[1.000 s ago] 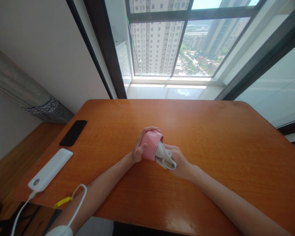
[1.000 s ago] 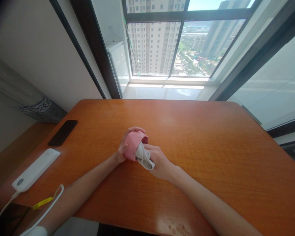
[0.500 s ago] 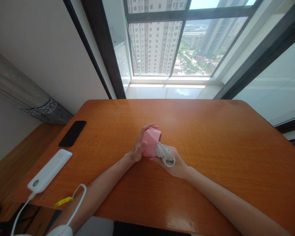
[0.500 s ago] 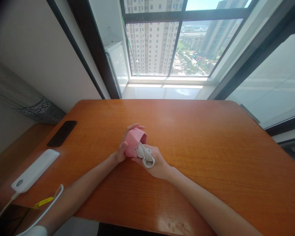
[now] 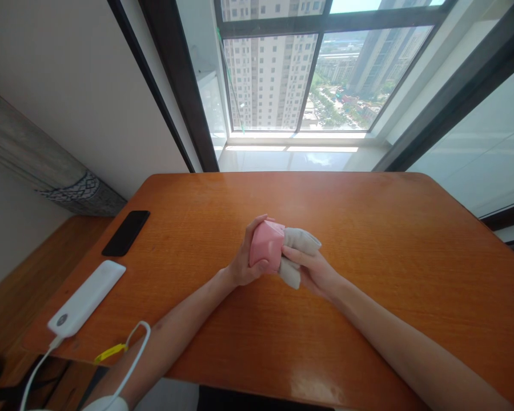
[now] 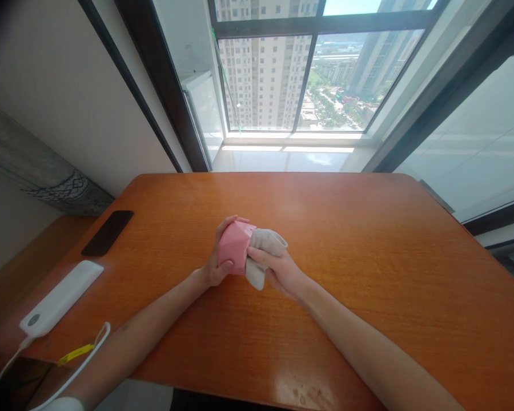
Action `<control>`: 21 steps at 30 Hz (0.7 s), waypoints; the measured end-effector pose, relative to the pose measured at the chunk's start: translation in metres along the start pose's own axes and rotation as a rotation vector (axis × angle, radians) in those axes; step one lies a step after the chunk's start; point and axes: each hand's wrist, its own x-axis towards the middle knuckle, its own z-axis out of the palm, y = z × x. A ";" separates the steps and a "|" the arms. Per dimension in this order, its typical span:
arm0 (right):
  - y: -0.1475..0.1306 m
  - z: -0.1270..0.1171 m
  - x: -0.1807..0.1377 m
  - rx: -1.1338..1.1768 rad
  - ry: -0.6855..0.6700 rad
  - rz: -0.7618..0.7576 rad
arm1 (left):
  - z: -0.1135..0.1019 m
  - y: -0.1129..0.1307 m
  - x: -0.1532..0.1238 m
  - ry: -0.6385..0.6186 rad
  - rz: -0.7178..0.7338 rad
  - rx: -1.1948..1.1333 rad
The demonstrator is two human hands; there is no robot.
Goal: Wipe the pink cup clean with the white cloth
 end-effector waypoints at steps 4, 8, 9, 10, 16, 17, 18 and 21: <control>-0.008 -0.009 0.001 -0.509 -0.168 -0.210 | -0.001 0.000 -0.002 0.017 -0.086 -0.142; -0.017 -0.010 0.004 -0.954 -0.472 -0.605 | -0.002 0.000 -0.001 -0.013 -0.154 -0.192; -0.017 -0.009 0.004 -0.975 -0.487 -0.645 | -0.002 0.001 -0.001 -0.008 -0.165 -0.184; -0.017 -0.007 0.003 -0.947 -0.469 -0.632 | -0.002 0.001 -0.001 0.002 -0.171 -0.176; -0.001 0.006 -0.003 -0.188 -0.010 -0.022 | 0.000 0.000 -0.002 0.020 -0.120 -0.195; 0.001 0.007 -0.004 -0.115 0.034 0.019 | 0.000 0.000 -0.002 0.029 -0.113 -0.186; 0.002 0.006 -0.004 -0.112 0.045 0.016 | 0.001 0.000 -0.002 0.038 -0.105 -0.177; -0.001 0.001 -0.003 -0.475 -0.092 -0.247 | 0.000 0.000 -0.002 0.036 -0.078 -0.193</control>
